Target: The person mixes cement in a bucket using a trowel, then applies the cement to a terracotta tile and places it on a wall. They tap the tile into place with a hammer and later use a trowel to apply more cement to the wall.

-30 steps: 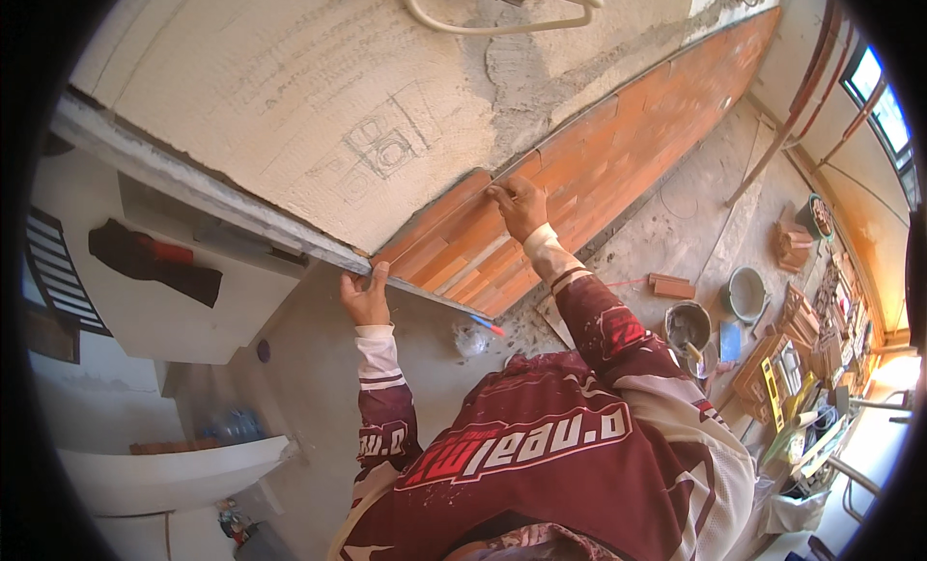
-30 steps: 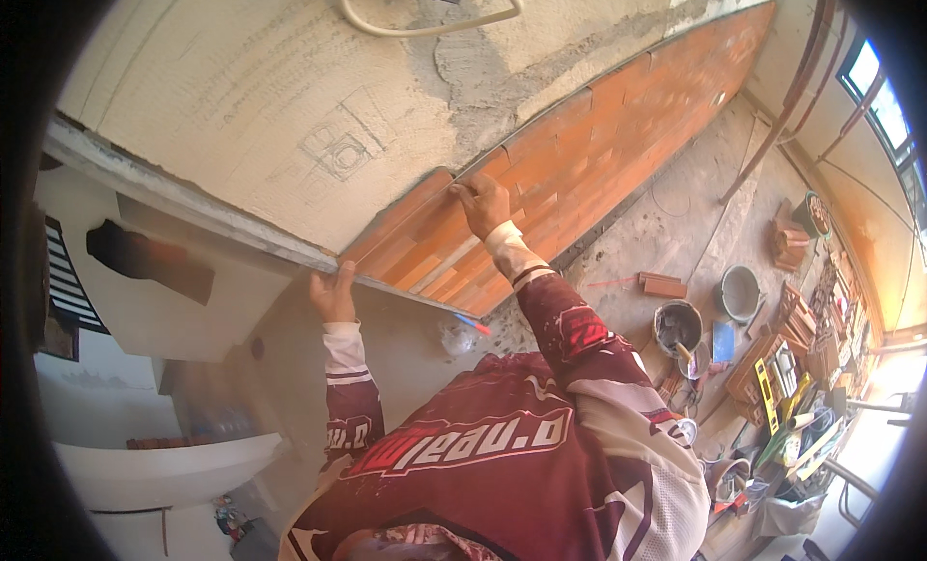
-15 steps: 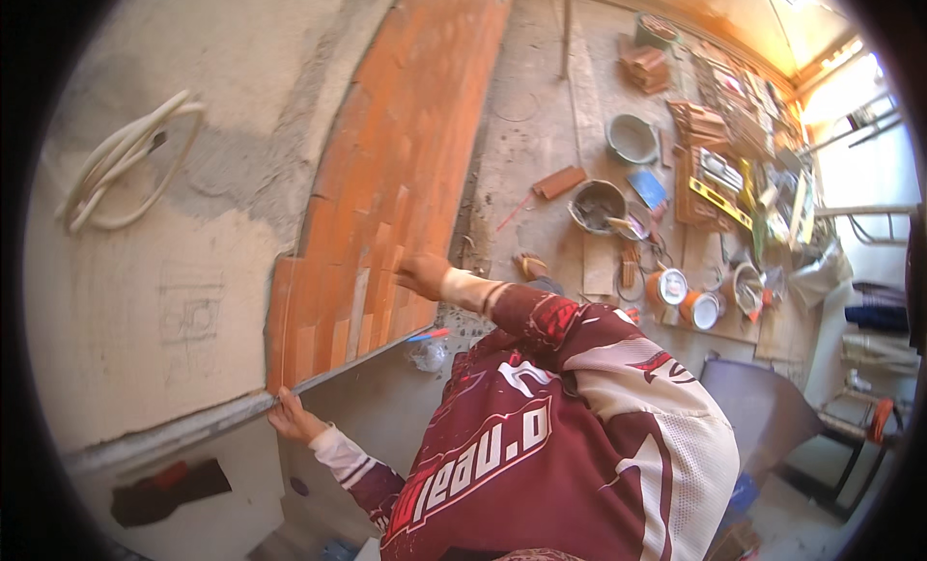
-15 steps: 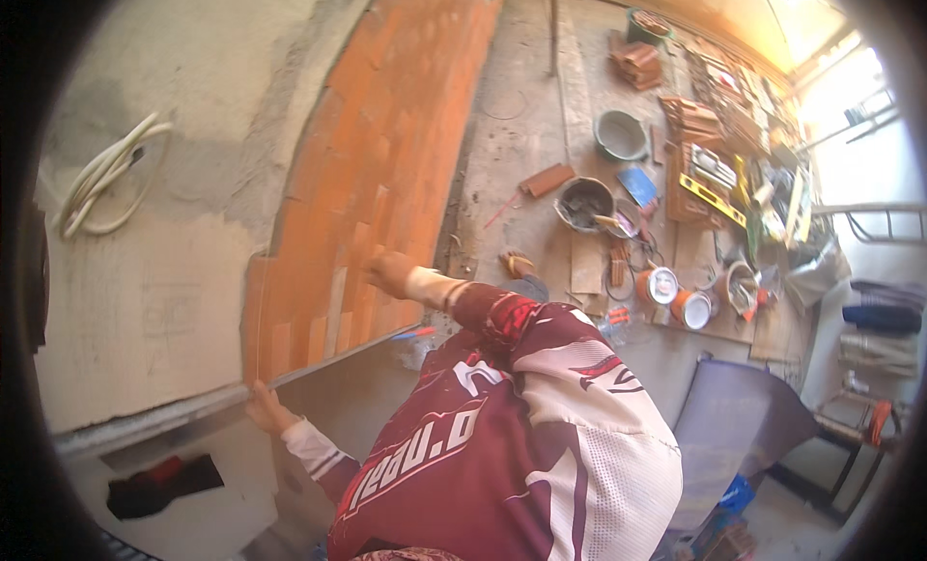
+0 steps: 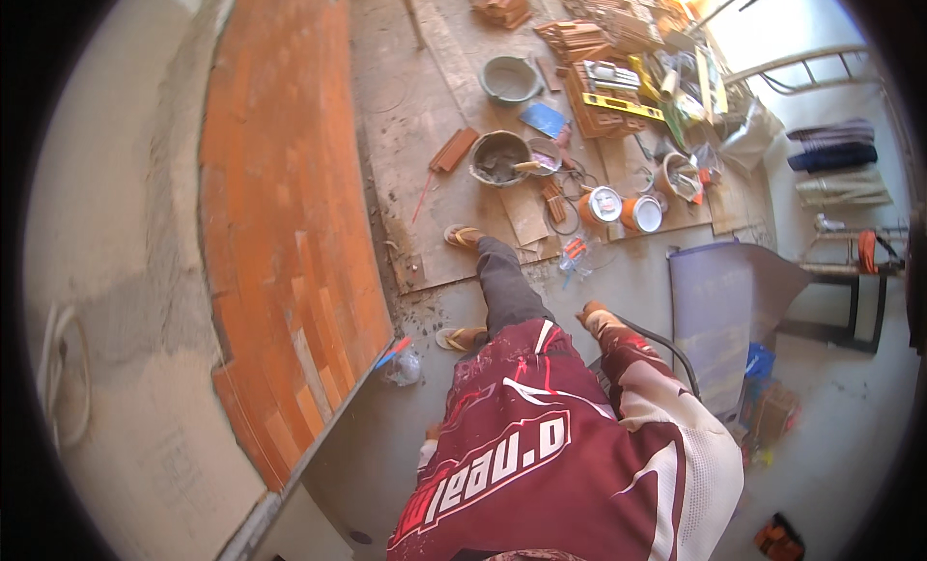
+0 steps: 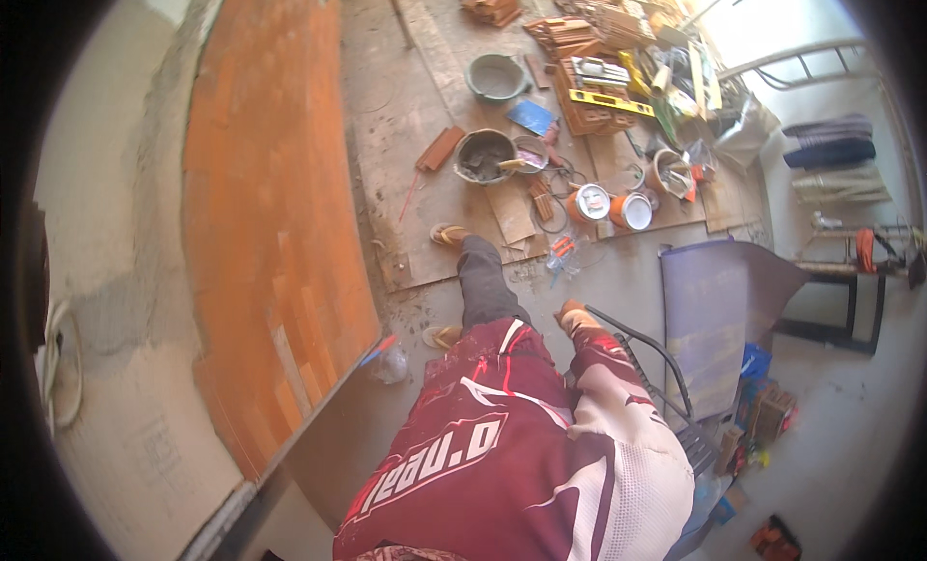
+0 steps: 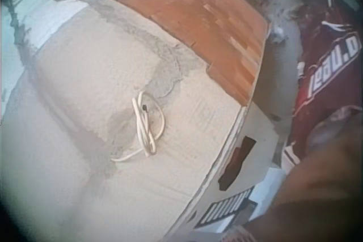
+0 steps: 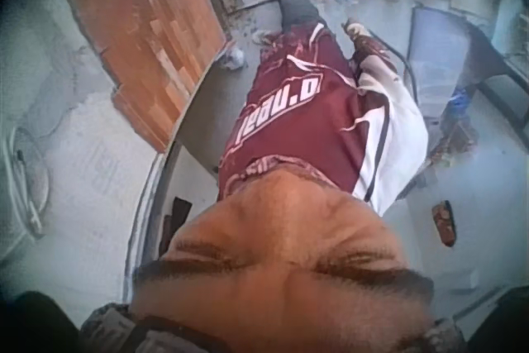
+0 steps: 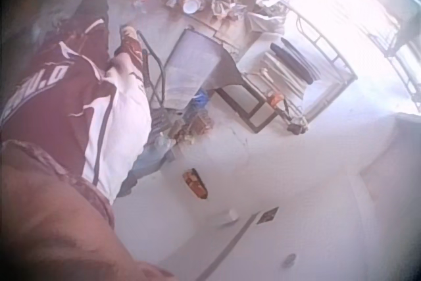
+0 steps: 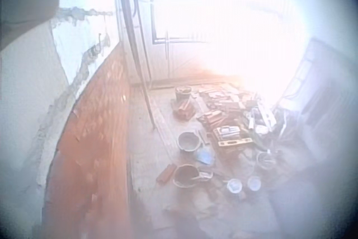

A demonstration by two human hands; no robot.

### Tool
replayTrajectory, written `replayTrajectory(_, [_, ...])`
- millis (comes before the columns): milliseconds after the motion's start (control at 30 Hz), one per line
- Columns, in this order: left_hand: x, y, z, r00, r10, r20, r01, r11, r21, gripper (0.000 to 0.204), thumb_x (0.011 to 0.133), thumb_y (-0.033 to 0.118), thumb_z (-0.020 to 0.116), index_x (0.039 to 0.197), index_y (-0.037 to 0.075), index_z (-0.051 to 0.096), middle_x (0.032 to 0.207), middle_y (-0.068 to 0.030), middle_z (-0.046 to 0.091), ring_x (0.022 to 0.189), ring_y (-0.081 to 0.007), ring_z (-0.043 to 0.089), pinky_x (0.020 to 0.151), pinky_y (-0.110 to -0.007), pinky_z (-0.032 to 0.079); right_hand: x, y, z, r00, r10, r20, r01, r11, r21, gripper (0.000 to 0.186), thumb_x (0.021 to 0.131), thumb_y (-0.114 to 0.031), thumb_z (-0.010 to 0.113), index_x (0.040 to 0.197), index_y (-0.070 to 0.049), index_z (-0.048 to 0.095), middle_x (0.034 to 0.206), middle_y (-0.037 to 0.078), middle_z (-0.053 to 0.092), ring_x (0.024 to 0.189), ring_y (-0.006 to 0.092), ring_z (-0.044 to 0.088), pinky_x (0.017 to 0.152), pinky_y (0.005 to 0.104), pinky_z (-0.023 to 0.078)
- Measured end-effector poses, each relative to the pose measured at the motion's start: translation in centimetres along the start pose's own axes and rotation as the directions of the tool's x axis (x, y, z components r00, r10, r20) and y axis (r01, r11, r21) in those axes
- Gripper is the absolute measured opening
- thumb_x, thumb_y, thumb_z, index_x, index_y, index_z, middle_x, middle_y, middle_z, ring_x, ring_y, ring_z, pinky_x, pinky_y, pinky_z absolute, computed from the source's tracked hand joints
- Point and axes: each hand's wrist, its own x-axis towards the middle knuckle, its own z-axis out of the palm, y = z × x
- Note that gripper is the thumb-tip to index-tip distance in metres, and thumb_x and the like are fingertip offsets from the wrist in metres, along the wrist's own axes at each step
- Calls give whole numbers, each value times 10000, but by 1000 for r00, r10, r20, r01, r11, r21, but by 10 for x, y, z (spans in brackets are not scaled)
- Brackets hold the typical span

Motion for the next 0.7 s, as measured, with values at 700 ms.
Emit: replayTrajectory(700, [106, 459, 43, 900, 433, -42, -411, 878, 246, 219, 934, 162, 636, 994, -49, 638, 754, -75, 663, 589, -121, 585, 544, -252, 469, 118, -128, -259, 923, -125, -364, 380, 432, 818, 451, 873, -417, 664, 1082, -18, 673, 902, 134, 699, 812, 221, 672, 738, 351, 520])
